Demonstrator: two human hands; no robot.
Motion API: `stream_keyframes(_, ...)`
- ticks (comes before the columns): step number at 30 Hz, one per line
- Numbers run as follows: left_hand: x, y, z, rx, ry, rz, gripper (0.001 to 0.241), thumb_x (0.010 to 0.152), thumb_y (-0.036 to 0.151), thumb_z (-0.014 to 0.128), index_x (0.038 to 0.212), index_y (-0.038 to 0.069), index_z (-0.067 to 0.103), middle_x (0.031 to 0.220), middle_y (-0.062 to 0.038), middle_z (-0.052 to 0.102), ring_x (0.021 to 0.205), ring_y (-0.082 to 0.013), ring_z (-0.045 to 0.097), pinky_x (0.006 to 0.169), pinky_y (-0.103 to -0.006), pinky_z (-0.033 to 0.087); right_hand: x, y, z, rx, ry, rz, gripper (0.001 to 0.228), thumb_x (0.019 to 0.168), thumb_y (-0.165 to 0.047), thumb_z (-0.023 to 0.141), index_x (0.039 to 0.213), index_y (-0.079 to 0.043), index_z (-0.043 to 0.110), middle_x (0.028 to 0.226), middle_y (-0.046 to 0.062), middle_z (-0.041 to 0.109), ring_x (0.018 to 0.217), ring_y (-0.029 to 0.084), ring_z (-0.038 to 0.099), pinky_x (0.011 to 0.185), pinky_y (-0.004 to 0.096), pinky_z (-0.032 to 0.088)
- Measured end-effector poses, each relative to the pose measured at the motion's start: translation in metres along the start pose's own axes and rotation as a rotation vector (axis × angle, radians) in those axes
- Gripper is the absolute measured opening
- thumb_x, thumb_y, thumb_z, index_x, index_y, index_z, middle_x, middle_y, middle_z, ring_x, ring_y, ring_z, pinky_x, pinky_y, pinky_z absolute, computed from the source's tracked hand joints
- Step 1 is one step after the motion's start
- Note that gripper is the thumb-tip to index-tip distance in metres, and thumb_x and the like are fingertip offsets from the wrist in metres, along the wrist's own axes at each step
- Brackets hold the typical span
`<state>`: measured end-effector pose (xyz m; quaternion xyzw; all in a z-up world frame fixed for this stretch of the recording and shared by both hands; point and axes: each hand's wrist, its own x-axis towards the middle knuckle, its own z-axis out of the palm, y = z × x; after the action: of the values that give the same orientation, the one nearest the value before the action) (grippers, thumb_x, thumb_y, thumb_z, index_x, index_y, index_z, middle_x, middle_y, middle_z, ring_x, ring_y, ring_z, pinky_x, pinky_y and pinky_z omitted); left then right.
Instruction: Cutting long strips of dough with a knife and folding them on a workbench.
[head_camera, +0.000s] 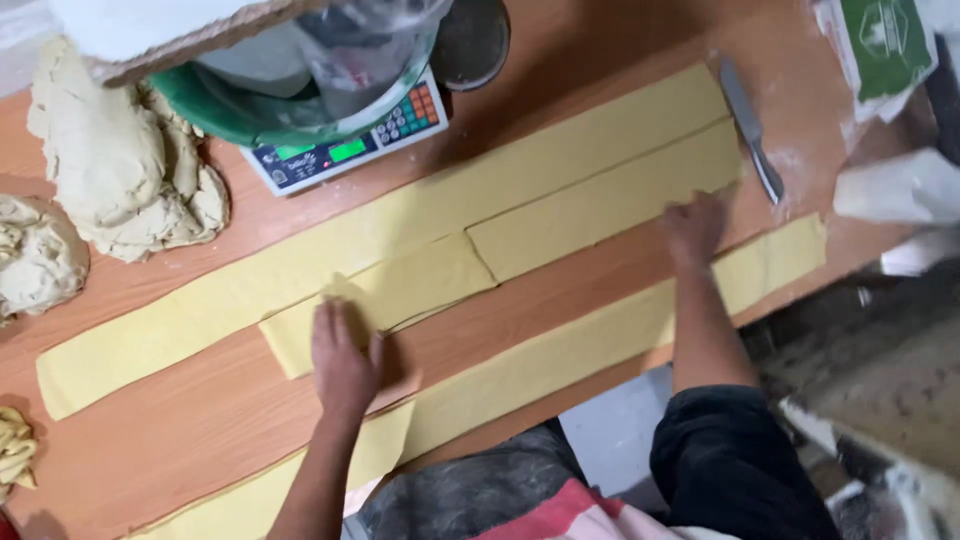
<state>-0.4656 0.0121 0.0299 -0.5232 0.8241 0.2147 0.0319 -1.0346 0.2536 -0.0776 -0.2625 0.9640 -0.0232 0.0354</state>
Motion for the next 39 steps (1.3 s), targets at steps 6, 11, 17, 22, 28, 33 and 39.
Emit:
stream_keyframes(6,-0.014,0.092,0.027,-0.106,-0.013,0.085,0.080,0.094,0.037,0.065,0.157,0.000,0.031,0.164,-0.024,0.028,0.150,-0.0414,0.028,0.121,-0.0501,0.026,0.092,0.103,0.039,0.133,0.388,-0.322,0.066,0.089,-0.034,0.069,0.137,0.011,0.067,0.125,0.035,0.064,0.115,0.050,0.059,0.101,0.053,0.045)
stream_keyframes(11,-0.030,0.133,0.032,-0.251,-0.027,0.068,0.070,0.093,0.029,0.067,0.152,0.001,0.040,0.158,-0.022,0.037,0.144,-0.0405,0.038,0.117,-0.0490,0.034,0.116,0.052,-0.031,-0.133,-0.100,0.088,0.064,0.090,-0.056,0.075,0.118,0.002,0.074,0.115,0.031,0.069,0.108,0.050,0.063,0.088,0.062,0.049)
stream_keyframes(17,-0.038,0.134,0.027,-0.354,0.069,0.100,0.056,0.093,0.022,0.068,0.144,0.003,0.051,0.148,-0.019,0.051,0.135,-0.0405,0.050,0.112,-0.0480,0.042,0.083,0.016,-0.058,0.374,-0.106,0.033,0.047,0.093,-0.037,0.082,0.122,-0.001,0.072,0.113,0.022,0.071,0.103,0.037,0.069,0.090,0.051,0.053)
stream_keyframes(22,-0.037,0.108,0.028,-0.548,0.145,0.032,0.046,0.097,0.020,0.066,0.139,0.005,0.057,0.146,-0.019,0.055,0.133,-0.0367,0.055,0.109,-0.0455,0.048,-0.033,-0.153,-0.147,0.270,-0.232,0.083,0.039,0.098,-0.033,0.078,0.117,-0.001,0.068,0.107,0.017,0.073,0.094,0.032,0.071,0.086,0.048,0.054)
stream_keyframes(28,-0.012,0.042,0.035,-1.506,0.028,-0.460,0.051,0.102,0.039,0.052,0.140,0.005,0.052,0.132,-0.013,0.065,0.119,-0.0297,0.065,0.103,-0.0476,0.053,-0.226,-0.329,-0.117,0.810,-0.354,-0.287,0.014,0.089,-0.016,0.068,0.098,-0.006,0.062,0.091,0.013,0.062,0.083,0.030,0.062,0.068,0.047,0.052)
stream_keyframes(33,0.008,-0.078,0.040,-1.670,0.046,-0.712,0.072,0.102,0.060,0.044,0.141,0.000,0.055,0.137,-0.019,0.061,0.121,-0.0269,0.061,0.106,-0.0429,0.047,-0.274,-0.370,-0.111,0.821,-0.550,-0.893,0.035,0.093,-0.025,0.073,0.122,-0.005,0.069,0.126,0.017,0.071,0.118,0.030,0.068,0.101,0.042,0.055)
stream_keyframes(39,0.004,-0.073,0.003,-1.174,0.075,-0.632,0.040,0.092,0.024,0.074,0.120,-0.003,0.066,0.110,-0.015,0.074,0.094,-0.0214,0.068,0.084,-0.0370,0.056,-0.183,-0.281,-0.098,0.439,-0.172,-0.506,0.037,0.090,-0.019,0.076,0.122,-0.002,0.069,0.128,0.018,0.067,0.123,0.037,0.060,0.107,0.048,0.046)
